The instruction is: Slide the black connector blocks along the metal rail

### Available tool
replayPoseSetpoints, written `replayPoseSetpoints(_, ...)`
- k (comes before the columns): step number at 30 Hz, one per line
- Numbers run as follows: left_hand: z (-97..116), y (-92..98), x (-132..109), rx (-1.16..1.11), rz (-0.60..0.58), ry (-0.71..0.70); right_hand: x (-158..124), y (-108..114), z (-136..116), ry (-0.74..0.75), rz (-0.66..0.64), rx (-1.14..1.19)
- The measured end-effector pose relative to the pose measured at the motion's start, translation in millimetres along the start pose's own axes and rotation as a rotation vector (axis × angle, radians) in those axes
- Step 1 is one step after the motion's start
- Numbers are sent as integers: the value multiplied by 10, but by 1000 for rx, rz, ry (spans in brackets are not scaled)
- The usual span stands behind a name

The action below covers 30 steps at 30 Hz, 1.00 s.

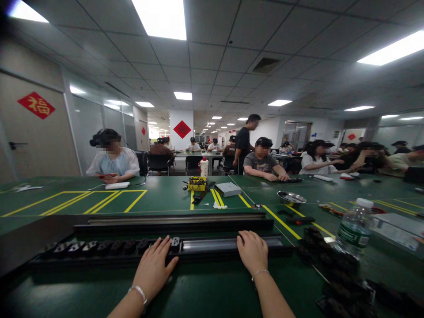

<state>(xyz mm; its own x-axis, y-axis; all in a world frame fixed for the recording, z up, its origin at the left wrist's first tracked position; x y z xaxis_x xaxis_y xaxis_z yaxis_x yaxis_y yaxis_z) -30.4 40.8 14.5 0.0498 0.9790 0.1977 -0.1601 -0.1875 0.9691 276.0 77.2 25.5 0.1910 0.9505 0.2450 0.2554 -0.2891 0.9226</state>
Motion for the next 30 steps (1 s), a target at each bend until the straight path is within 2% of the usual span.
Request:
replayPoseSetpoints(8,14,35,-16,-6,-14,-1,-14,24,-15,6,13,-8)
replayPoseSetpoints(22,26,24,-10,-7,-29,1,-6,18,5,-2,-37,10)
replayPoseSetpoints(30,12,-1,-9,0,-11,-5,1,-8,4,11,28,-24)
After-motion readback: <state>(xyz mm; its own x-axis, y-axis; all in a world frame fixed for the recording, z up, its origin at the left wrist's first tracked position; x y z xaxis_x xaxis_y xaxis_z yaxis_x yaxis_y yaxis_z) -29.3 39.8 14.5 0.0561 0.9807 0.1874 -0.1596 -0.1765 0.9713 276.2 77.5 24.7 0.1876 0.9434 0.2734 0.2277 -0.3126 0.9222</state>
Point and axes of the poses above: each hand's wrist, its own x-axis towards the middle knuckle, its own y-axis out of the back of the hand, z = x × y, the point moved 3 cm from there along x, towards the middle knuckle, and after that the axes turned 5 degrees about -z, right-handed, at the moved point
